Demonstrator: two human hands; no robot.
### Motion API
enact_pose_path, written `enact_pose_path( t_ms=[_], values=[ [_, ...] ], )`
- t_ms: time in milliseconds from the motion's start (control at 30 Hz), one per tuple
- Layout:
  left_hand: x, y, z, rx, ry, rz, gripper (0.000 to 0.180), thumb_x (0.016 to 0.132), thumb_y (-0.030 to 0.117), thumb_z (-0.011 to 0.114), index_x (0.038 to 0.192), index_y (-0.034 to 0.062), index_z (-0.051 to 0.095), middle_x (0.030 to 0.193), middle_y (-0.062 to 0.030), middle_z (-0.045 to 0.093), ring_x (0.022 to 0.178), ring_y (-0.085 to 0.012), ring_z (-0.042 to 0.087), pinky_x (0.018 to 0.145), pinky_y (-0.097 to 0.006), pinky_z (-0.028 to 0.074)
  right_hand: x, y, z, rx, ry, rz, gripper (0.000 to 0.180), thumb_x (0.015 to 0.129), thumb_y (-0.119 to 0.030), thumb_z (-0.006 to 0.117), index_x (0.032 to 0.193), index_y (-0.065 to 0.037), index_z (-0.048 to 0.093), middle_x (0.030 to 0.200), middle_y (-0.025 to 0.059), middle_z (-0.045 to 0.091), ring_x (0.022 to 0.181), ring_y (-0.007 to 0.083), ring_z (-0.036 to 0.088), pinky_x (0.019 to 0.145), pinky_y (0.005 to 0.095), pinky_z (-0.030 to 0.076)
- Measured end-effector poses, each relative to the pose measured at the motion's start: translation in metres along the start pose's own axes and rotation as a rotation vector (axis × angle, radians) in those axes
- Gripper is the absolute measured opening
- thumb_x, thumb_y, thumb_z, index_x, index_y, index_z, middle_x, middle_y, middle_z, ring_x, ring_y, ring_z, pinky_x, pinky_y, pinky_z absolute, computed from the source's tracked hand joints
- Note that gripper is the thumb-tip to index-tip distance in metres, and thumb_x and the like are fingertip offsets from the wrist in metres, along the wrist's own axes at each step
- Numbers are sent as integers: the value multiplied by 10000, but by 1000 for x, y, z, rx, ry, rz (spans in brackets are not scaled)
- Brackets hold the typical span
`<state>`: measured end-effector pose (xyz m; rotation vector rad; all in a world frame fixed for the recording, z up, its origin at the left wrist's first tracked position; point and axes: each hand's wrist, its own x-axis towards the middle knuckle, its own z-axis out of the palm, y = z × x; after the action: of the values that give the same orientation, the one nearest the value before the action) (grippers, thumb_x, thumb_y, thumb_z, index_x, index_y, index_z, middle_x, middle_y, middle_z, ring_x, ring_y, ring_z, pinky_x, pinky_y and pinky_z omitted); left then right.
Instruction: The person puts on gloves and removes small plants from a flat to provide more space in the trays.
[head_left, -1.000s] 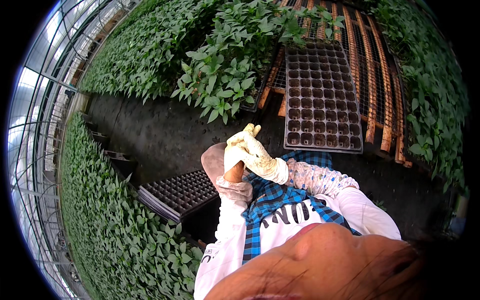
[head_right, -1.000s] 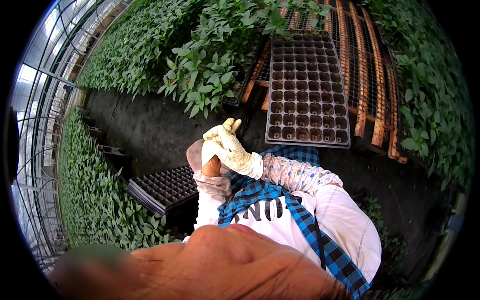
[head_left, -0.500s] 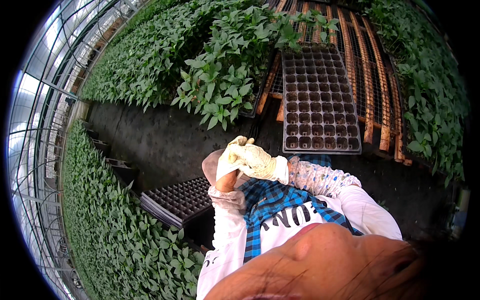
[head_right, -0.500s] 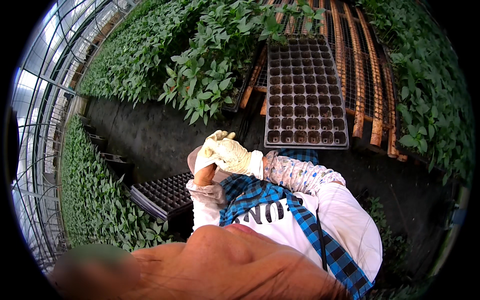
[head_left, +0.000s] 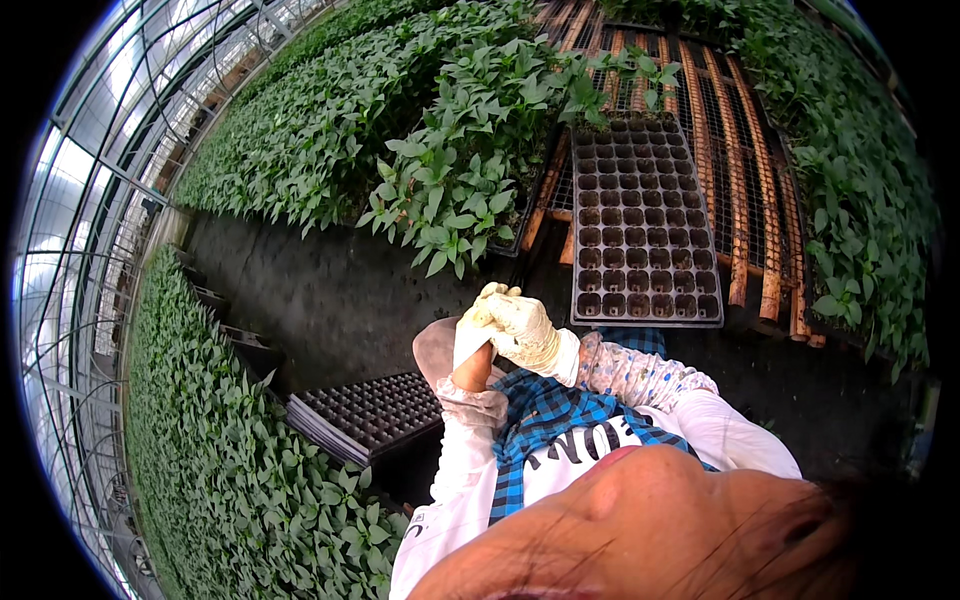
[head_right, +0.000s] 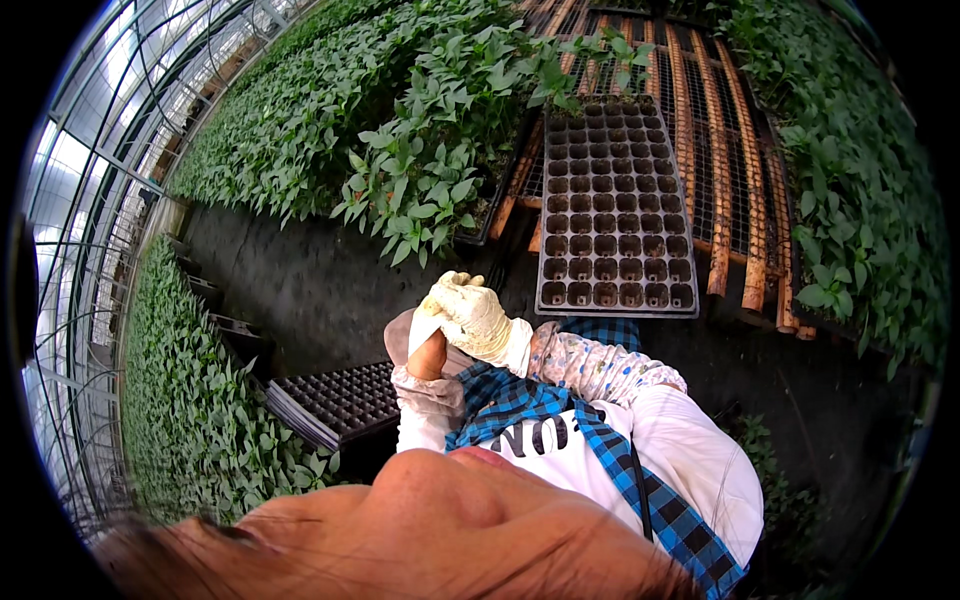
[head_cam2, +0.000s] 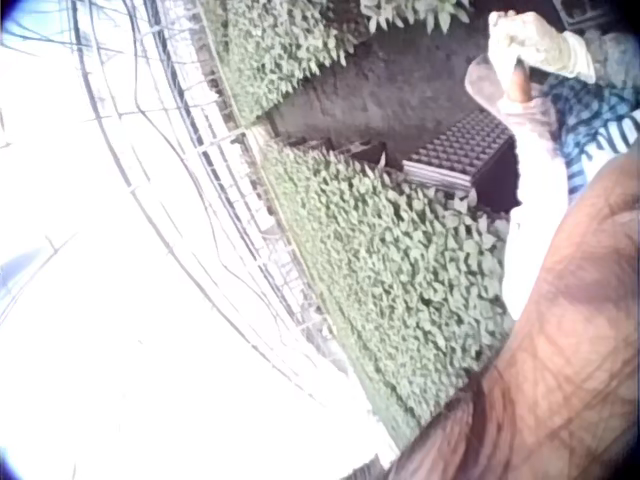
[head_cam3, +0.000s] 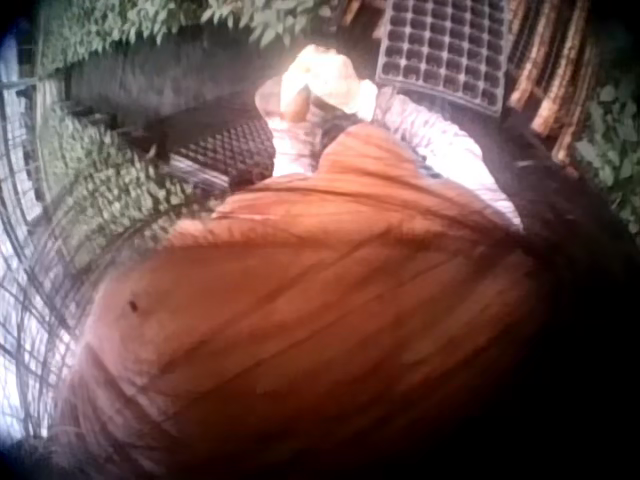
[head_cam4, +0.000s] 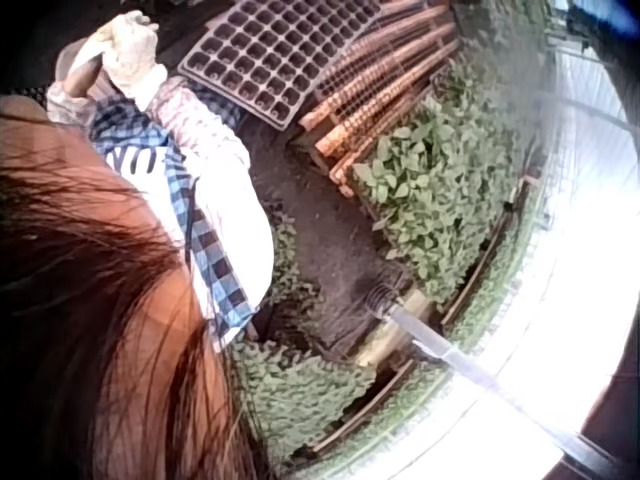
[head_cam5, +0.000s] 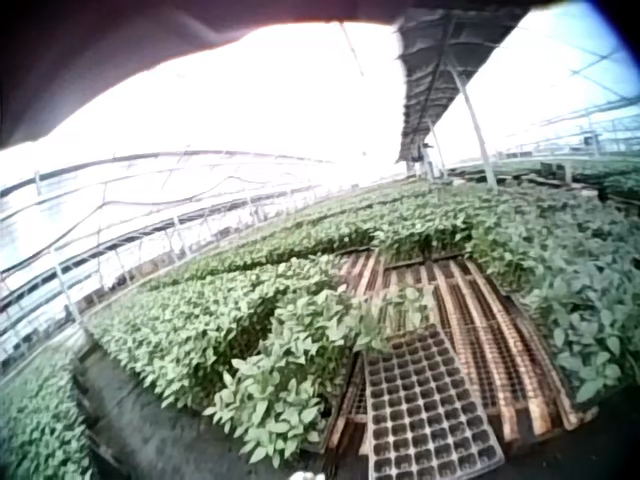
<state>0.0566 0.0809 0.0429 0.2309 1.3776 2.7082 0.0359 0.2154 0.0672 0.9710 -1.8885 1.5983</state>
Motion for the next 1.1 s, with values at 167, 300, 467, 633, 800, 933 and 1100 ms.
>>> enact_pose_path(
  t_ms=[167,300,467,633,800,933,1100],
  values=[
    [-3,-7,-11,390,144,144,587,1012,274,531,1493,-42,412,1482,-179,502,1395,-289,456,1192,-390,317,-8,-23,4,-18,-162,-207,191,808,-108,656,988,-58,696,905,123,711,828,306,701,713,384,568],
    [7,-4,-6,313,185,87,731,998,470,449,1509,-48,380,1520,-192,451,1444,-283,380,1208,-371,256,-19,-23,10,-82,-263,-262,156,823,-136,670,971,-86,674,795,82,665,746,279,684,651,382,556],
    [26,10,-2,-38,494,-363,946,981,715,345,1530,-56,341,1568,-208,388,1504,-275,284,1228,-348,180,-20,-39,14,-65,-356,-225,177,883,-251,675,983,-106,683,758,50,647,691,240,670,601,346,537],
    [34,30,1,-65,121,136,885,1022,656,261,1360,-113,540,1484,-293,465,1482,-320,330,1251,-371,152,-6,-41,-3,-167,-345,-374,298,806,-173,655,1088,-76,667,944,81,650,833,229,660,679,352,552],
    [19,68,7,-516,-216,243,827,1036,610,235,1592,1,186,1699,-121,52,1558,-227,134,1242,-333,112,10,-35,6,-305,-186,-270,458,760,-184,665,1159,7,549,1080,156,578,990,323,602,794,413,535],
    [22,71,31,-2036,-513,4,668,1028,473,369,1613,183,226,1708,67,75,1564,-197,132,1226,-445,135,-1,-23,19,43,-201,124,350,836,-123,650,1137,-15,506,1068,185,551,980,399,585,838,440,520],
    [28,68,23,-814,-31,327,796,1024,590,299,1577,20,249,1681,-80,177,1556,-255,143,1251,-433,110,-15,-17,25,163,-261,222,285,855,-78,626,1132,-21,592,947,193,615,912,413,633,816,451,532]
  ],
)
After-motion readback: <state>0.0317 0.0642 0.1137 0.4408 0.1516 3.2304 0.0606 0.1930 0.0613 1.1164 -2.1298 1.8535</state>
